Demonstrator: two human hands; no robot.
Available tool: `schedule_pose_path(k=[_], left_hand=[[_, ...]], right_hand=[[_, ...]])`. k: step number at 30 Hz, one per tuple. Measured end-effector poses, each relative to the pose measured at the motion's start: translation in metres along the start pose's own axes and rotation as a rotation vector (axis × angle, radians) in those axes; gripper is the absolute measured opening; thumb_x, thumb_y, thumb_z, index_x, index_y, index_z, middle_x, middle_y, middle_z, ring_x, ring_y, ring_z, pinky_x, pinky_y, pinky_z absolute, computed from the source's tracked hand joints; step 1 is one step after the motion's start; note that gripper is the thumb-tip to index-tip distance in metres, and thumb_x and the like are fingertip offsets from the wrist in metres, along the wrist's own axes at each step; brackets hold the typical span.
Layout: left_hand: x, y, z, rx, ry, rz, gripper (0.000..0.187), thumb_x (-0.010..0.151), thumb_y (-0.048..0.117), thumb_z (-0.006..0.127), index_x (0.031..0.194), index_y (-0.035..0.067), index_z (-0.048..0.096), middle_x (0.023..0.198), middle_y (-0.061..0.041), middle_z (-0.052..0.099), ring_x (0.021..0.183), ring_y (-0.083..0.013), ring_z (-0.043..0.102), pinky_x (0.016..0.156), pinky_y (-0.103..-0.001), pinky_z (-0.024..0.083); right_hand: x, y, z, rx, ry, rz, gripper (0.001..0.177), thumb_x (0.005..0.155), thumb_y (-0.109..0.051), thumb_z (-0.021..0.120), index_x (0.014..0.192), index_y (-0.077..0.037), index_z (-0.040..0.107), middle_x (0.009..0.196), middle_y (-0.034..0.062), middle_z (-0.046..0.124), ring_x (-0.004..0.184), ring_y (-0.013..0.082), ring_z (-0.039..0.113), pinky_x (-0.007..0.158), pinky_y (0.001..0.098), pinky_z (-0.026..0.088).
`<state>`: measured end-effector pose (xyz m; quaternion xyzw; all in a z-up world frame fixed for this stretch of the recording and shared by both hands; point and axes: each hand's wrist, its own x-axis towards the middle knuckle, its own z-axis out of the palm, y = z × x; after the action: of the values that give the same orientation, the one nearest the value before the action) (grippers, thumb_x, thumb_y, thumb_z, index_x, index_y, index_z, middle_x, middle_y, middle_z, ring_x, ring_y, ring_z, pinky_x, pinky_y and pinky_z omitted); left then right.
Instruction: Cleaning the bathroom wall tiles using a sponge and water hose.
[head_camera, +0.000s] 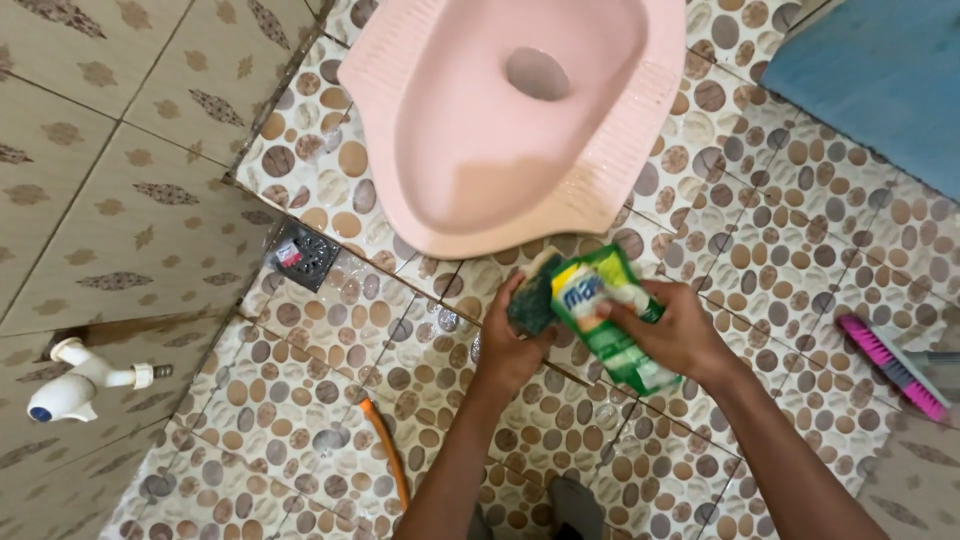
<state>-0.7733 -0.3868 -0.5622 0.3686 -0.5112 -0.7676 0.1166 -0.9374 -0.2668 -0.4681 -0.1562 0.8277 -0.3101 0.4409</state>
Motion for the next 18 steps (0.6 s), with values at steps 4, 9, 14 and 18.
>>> schedule_pose_path(k=[4, 9, 14, 18], left_hand=[[0.001, -0.002, 0.001, -0.011, 0.021, -0.046, 0.087, 0.077, -0.011, 0.077, 0.152, 0.011, 0.038, 0.138, -0.009, 0.059, 0.119, -0.0179, 0.063, 0.097, -0.030, 0.057], [0.001, 0.001, 0.000, -0.065, 0.006, -0.053, 0.086, 0.078, -0.012, 0.073, 0.153, 0.010, 0.039, 0.137, -0.010, 0.061, 0.118, -0.0188, 0.064, 0.097, -0.031, 0.057], [0.000, 0.004, -0.001, -0.018, -0.010, -0.037, 0.086, 0.078, -0.011, 0.075, 0.153, 0.010, 0.038, 0.137, -0.009, 0.060, 0.119, -0.0180, 0.064, 0.098, -0.030, 0.058], [-0.007, 0.032, 0.002, -0.158, -0.001, -0.166, 0.089, 0.076, -0.009, 0.074, 0.154, 0.012, 0.036, 0.133, -0.009, 0.062, 0.111, -0.0205, 0.065, 0.085, -0.035, 0.057]], right_hand=[[-0.003, -0.005, 0.001, -0.105, -0.070, 0.105, 0.037, 0.090, -0.034, 0.074, 0.119, -0.012, 0.073, 0.081, 0.0124, 0.081, 0.055, 0.0197, 0.074, 0.049, 0.0354, 0.060], [-0.001, 0.005, 0.002, -0.010, -0.052, 0.023, 0.032, 0.091, -0.030, 0.069, 0.106, -0.003, 0.079, 0.076, 0.0165, 0.081, 0.053, 0.0196, 0.074, 0.045, 0.0342, 0.059], [0.007, 0.024, 0.006, -0.016, -0.059, -0.077, 0.029, 0.091, -0.028, 0.069, 0.103, -0.004, 0.080, 0.077, 0.0128, 0.081, 0.054, 0.0164, 0.075, 0.048, 0.0334, 0.059], [0.000, 0.014, 0.011, -0.031, -0.038, -0.186, 0.024, 0.090, -0.025, 0.071, 0.100, -0.006, 0.080, 0.079, 0.0128, 0.082, 0.055, 0.0167, 0.074, 0.049, 0.0321, 0.061]])
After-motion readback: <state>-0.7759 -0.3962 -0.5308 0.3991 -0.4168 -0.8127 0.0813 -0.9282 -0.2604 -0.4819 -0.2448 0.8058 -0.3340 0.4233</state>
